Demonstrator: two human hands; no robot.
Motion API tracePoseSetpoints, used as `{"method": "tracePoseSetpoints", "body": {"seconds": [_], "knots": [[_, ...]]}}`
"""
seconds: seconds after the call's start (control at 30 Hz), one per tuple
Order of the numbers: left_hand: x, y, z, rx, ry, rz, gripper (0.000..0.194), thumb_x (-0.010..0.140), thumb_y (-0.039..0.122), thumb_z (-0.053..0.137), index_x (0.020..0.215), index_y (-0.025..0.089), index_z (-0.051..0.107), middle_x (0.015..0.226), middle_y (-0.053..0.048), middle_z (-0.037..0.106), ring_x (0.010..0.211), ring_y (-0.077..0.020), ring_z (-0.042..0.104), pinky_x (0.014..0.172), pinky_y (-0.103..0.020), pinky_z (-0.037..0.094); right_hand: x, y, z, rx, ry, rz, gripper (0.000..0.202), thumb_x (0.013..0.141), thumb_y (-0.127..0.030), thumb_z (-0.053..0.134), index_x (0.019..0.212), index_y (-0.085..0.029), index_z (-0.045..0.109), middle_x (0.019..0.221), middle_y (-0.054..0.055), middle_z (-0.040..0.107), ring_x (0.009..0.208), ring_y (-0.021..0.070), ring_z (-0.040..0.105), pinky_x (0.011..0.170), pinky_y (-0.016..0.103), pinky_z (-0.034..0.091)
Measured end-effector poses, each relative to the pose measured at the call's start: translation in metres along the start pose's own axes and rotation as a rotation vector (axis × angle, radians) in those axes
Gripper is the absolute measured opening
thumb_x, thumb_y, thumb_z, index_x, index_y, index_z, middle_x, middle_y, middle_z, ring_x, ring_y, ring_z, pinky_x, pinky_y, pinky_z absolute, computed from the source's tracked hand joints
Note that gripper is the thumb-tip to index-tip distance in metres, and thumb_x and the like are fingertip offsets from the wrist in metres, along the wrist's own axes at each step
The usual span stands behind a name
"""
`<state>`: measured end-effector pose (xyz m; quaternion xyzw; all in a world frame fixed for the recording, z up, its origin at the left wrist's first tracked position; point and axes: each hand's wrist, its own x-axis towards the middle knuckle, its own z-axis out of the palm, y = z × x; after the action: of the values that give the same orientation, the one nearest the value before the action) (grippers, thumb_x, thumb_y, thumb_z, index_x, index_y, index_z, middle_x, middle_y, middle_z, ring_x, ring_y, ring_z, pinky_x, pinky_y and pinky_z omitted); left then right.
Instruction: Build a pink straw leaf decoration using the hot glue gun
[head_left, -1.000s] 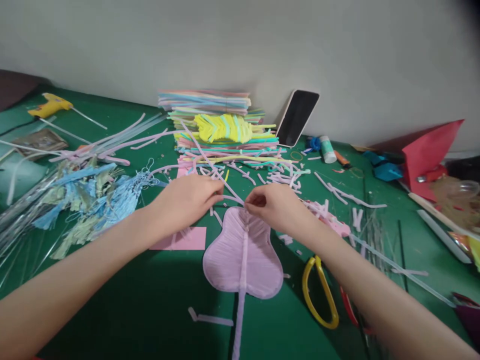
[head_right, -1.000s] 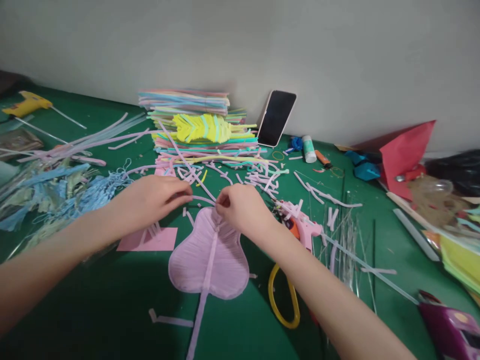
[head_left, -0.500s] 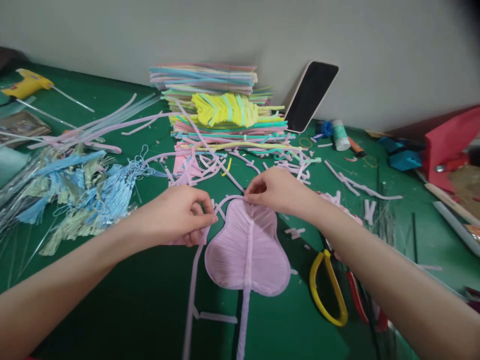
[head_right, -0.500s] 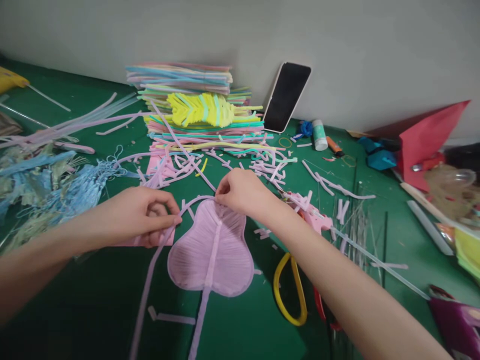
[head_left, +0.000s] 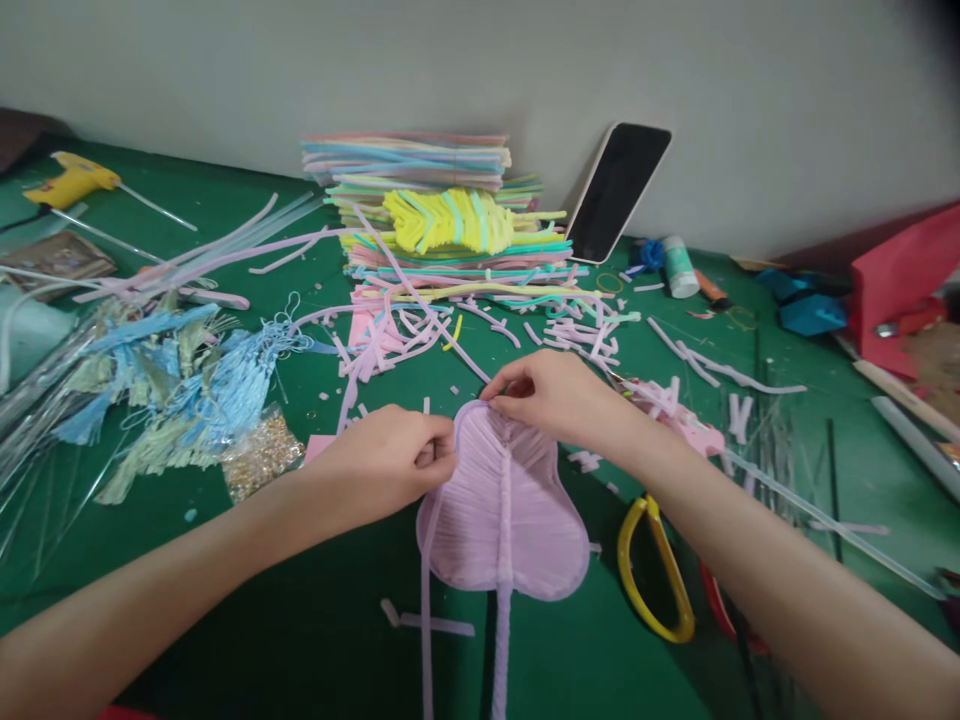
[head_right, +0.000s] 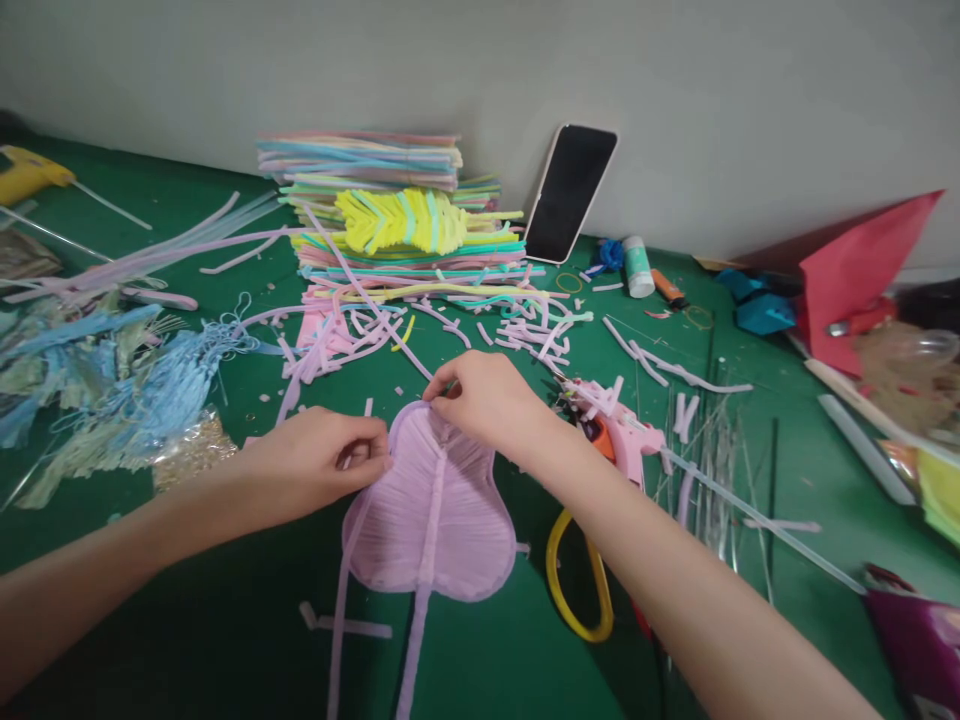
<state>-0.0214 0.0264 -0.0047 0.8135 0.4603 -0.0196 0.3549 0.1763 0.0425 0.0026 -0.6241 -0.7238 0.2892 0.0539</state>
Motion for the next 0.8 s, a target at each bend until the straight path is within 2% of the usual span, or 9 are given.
{"method": "tracePoseSetpoints", "body": {"seconds": [0.13,0.3,0.37,0.47,0.57,0.7,0.8], "knots": [[-0.001,0.0,0.004,-0.015,-0.035,-0.001,0.022,0.081,0.033,0.055,0.064,0.021,0.053,0.054,0.005,0.057,0.05,-0.0122,0.051,0.047,-0.024,0.027,-0.004,-0.001,0.0,0.008,0.004,-0.006,0.015,0.076,-0.017,0.064,0.079,-0.023,0.077,0.066,-0.002,0.072,0.064,0.0133,0.064,0.061,0.023,0.044],[-0.001,0.006,0.005,0.006,-0.048,0.01,0.019,0.081,0.025,0.052,0.063,0.02,0.05,0.057,0.005,0.056,0.053,-0.0116,0.049,0.049,-0.025,0.028,-0.006,0.001,0.002,0.025,-0.001,-0.007,0.01,0.074,-0.019,0.071,0.08,-0.023,0.077,0.068,-0.002,0.073,0.065,0.0139,0.066,0.061,0.023,0.046],[-0.001,0.008,0.004,0.083,-0.047,0.05,0.019,0.082,0.025,0.053,0.064,0.02,0.049,0.061,0.004,0.056,0.056,-0.0126,0.049,0.05,-0.025,0.028,-0.007,0.002,0.004,0.026,0.018,-0.012,0.009,0.075,-0.019,0.071,0.079,-0.023,0.077,0.068,-0.002,0.074,0.064,0.0137,0.066,0.061,0.023,0.046],[-0.006,0.009,0.004,0.287,-0.041,0.18,0.015,0.083,0.03,0.056,0.072,0.02,0.051,0.069,0.002,0.056,0.056,-0.0139,0.048,0.049,-0.027,0.025,-0.007,0.004,0.006,0.03,0.036,-0.013,0.009,0.076,-0.019,0.07,0.079,-0.024,0.078,0.068,-0.002,0.074,0.064,0.0135,0.067,0.061,0.023,0.046],[-0.019,0.01,0.007,0.498,0.034,0.277,0.011,0.084,0.029,0.056,0.08,0.019,0.056,0.072,0.0,0.056,0.053,-0.0147,0.047,0.045,-0.029,0.021,-0.007,0.006,0.008,0.033,0.051,-0.022,0.01,0.075,-0.019,0.07,0.079,-0.024,0.078,0.069,-0.002,0.074,0.066,0.0137,0.067,0.062,0.023,0.047],[-0.037,0.01,0.014,0.625,0.124,0.357,0.009,0.083,0.025,0.057,0.084,0.018,0.062,0.072,-0.003,0.056,0.058,-0.0166,0.051,0.049,-0.03,0.031,-0.007,0.007,0.008,0.048,0.053,-0.022,0.01,0.075,-0.018,0.07,0.078,-0.023,0.078,0.07,-0.002,0.074,0.066,0.014,0.068,0.063,0.024,0.047],[-0.042,0.009,0.02,0.681,0.117,0.382,0.02,0.082,0.016,0.056,0.1,0.016,0.065,0.074,-0.005,0.059,0.062,-0.0185,0.054,0.05,-0.031,0.036,-0.007,0.007,0.008,0.057,0.057,-0.031,0.01,0.075,-0.018,0.07,0.077,-0.023,0.077,0.07,-0.003,0.074,0.067,0.0141,0.068,0.063,0.024,0.047]]}}
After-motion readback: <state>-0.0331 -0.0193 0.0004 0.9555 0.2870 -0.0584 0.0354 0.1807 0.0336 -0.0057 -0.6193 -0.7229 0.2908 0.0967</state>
